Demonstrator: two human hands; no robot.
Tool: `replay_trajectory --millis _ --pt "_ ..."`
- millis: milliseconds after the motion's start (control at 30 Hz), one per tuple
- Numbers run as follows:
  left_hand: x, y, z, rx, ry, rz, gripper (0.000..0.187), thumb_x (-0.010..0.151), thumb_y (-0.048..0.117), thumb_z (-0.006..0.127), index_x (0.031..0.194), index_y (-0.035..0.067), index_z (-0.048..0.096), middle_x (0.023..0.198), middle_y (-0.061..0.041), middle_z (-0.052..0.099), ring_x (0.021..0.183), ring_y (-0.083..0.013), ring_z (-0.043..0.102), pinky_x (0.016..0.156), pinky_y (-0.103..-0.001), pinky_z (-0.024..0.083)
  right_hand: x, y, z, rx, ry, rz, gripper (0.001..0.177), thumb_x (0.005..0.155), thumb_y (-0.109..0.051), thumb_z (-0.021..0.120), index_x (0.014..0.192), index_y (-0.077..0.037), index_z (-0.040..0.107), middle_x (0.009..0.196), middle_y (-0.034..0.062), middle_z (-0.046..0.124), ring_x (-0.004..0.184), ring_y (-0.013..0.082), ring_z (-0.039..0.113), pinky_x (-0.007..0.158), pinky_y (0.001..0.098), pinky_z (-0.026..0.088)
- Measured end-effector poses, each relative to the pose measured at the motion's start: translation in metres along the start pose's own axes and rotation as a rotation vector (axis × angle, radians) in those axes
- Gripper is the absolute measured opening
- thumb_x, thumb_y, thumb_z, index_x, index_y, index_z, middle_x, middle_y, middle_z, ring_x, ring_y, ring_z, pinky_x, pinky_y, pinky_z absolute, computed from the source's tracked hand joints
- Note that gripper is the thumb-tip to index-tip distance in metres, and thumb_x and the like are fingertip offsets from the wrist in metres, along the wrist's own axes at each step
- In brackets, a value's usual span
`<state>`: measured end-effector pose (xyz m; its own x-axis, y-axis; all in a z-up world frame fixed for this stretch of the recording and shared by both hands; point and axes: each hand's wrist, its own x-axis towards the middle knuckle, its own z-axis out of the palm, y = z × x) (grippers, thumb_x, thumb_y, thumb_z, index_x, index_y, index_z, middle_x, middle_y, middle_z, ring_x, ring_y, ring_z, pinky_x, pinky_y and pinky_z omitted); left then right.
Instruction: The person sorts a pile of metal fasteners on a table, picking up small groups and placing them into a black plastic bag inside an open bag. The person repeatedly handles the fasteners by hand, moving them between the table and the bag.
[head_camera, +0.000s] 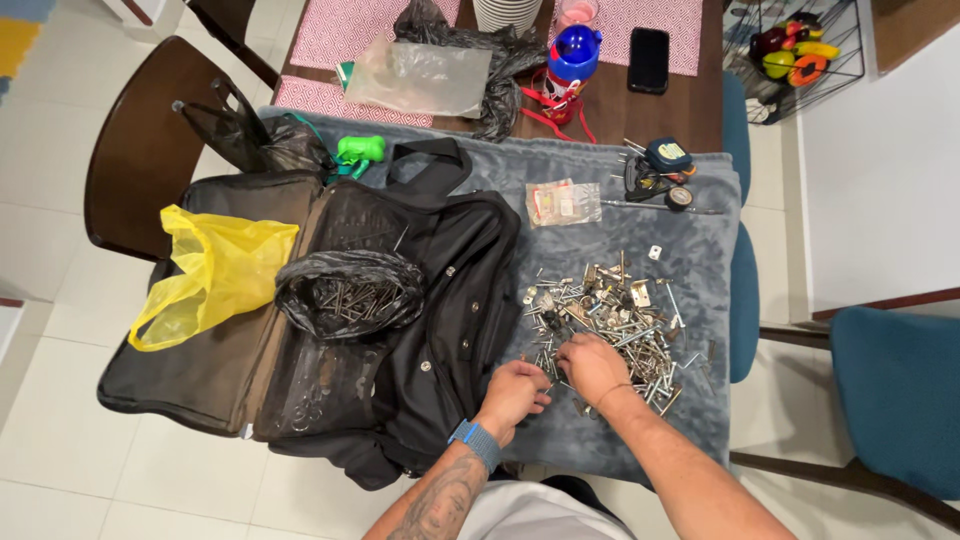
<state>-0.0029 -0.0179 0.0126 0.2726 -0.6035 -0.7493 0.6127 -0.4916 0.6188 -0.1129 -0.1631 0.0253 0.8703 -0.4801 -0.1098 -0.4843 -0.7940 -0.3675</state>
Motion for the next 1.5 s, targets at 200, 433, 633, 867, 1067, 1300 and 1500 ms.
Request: replay_trajectory --millis 200,433,633,867,1067,1300,1500 --pt "-0.005 0.005 -0.007 -0.024 0.021 0.011 0.016 0.087 0.009 0.066 0.101 0.002 0.066 0.091 -0.007 0.073 0.074 -0.0162 0.071 0.064 -0.030 0.056 -0.010 0.000 -0.017 0.259 -0.023 0.270 0.009 0.082 -0.017 0.074 0.088 -0.011 0.077 0.090 0.0094 0.070 0.085 0.0330 0.070 0.079 0.0441 0.055" --pt "-0.004 0.002 0.002 -0.042 -0.015 0.040 0.016 0.086 0.008 0.067 0.100 0.001 0.066 0.089 -0.008 0.071 0.073 -0.0172 0.069 0.062 -0.030 0.055 -0.008 -0.013 -0.003 0.016 -0.071 0.100 0.013 0.078 -0.014 0.076 0.090 -0.011 0.075 0.093 0.0113 0.069 0.090 0.0347 0.068 0.078 0.0465 0.054" --pt "-0.009 -0.001 -0.002 -0.057 -0.013 0.023 0.016 0.086 0.008 0.067 0.101 0.002 0.066 0.090 -0.007 0.072 0.073 -0.0174 0.070 0.063 -0.029 0.056 -0.009 -0.006 0.008 0.190 -0.018 0.290 0.019 0.077 -0.018 0.079 0.095 -0.012 0.074 0.093 0.0100 0.074 0.087 0.0324 0.072 0.078 0.0437 0.057" --pt "-0.011 -0.004 -0.007 -0.060 -0.009 0.034 0.016 0.088 0.011 0.067 0.101 0.002 0.066 0.090 -0.007 0.073 0.073 -0.0167 0.070 0.063 -0.029 0.055 -0.008 -0.008 0.003 0.062 0.074 0.165 0.021 0.080 -0.019 0.078 0.099 -0.014 0.073 0.093 0.0110 0.072 0.085 0.0364 0.070 0.076 0.0460 0.056" --pt "-0.013 -0.004 -0.011 -0.047 -0.001 0.024 0.016 0.089 0.011 0.066 0.102 0.002 0.066 0.090 -0.007 0.073 0.073 -0.0170 0.070 0.064 -0.029 0.056 -0.001 -0.016 0.003 0.043 0.060 0.231 0.027 0.080 -0.023 0.076 0.106 -0.016 0.072 0.098 0.0105 0.071 0.085 0.0369 0.069 0.074 0.0473 0.055" --pt "-0.010 -0.004 -0.012 -0.073 -0.030 0.018 0.018 0.088 0.010 0.064 0.105 0.002 0.065 0.092 -0.009 0.073 0.074 -0.0188 0.071 0.064 -0.031 0.056 -0.001 -0.012 -0.003 0.160 0.041 0.329 0.012 0.084 -0.022 0.077 0.094 -0.015 0.075 0.092 0.0077 0.072 0.085 0.0315 0.070 0.073 0.0436 0.054" --pt "0.009 -0.005 -0.001 -0.136 -0.040 0.117 0.026 0.095 0.011 0.069 0.118 0.000 0.065 0.100 -0.007 0.073 0.084 -0.0161 0.069 0.071 -0.029 0.056 -0.022 -0.031 -0.009 0.629 0.056 0.513 0.018 0.083 -0.013 0.077 0.100 -0.009 0.077 0.084 0.0095 0.080 0.074 0.0184 0.074 0.072 0.0311 0.058"
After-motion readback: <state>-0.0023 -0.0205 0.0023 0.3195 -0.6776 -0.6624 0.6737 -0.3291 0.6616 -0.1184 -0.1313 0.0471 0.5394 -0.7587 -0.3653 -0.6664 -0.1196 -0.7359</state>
